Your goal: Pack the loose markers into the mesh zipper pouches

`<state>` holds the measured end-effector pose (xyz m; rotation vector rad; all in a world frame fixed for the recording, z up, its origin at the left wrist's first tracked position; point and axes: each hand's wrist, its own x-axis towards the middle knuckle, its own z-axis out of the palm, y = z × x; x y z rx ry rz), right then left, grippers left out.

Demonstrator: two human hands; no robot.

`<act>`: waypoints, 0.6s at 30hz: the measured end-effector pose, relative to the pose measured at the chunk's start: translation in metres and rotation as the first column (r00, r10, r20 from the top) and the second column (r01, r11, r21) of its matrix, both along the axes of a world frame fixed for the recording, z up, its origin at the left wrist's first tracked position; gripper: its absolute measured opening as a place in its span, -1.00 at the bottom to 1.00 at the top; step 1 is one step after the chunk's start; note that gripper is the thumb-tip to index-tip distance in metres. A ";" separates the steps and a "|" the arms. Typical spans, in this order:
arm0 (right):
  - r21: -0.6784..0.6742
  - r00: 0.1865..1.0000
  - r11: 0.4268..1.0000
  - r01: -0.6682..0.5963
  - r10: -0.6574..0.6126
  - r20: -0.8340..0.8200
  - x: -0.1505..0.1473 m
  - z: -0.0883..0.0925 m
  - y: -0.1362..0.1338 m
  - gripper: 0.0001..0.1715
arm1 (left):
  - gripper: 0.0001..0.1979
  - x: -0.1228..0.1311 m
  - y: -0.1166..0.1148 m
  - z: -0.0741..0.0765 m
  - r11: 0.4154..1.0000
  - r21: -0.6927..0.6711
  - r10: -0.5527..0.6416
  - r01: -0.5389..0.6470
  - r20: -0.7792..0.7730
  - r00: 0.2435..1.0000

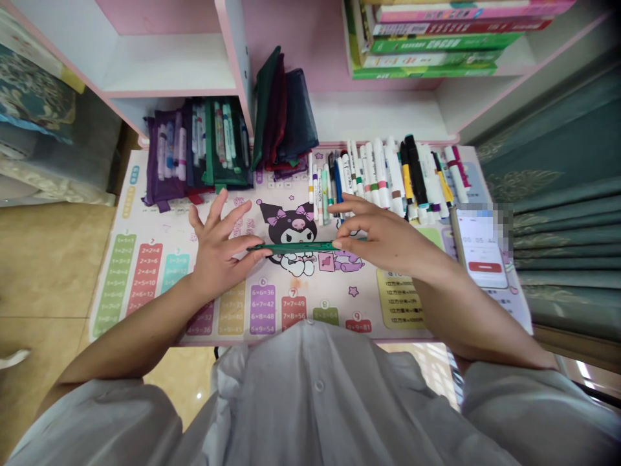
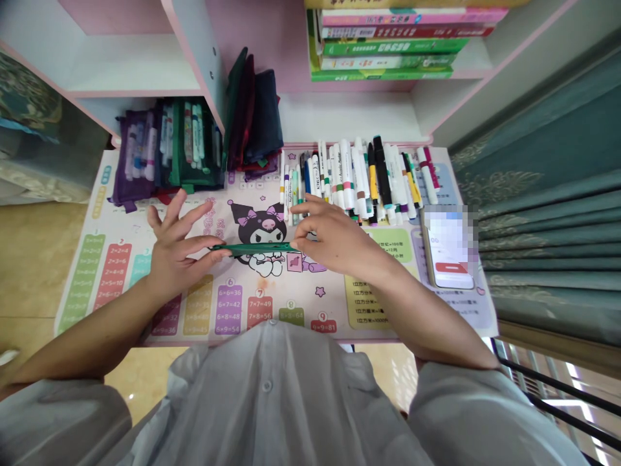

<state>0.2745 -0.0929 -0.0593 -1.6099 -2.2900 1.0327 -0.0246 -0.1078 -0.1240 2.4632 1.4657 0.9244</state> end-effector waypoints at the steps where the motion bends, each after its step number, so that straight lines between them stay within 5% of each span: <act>1: 0.005 1.000 1.000 0.000 0.000 -0.002 0.001 0.000 0.000 -0.77 | -0.78 0.000 0.000 0.000 1.000 -0.007 -0.002 0.002 0.003 1.000; 18: -0.010 1.000 1.000 0.021 -0.021 0.015 0.005 0.002 -0.002 -0.75 | -0.80 -0.003 0.001 0.000 1.000 -0.004 0.004 -0.004 -0.026 1.000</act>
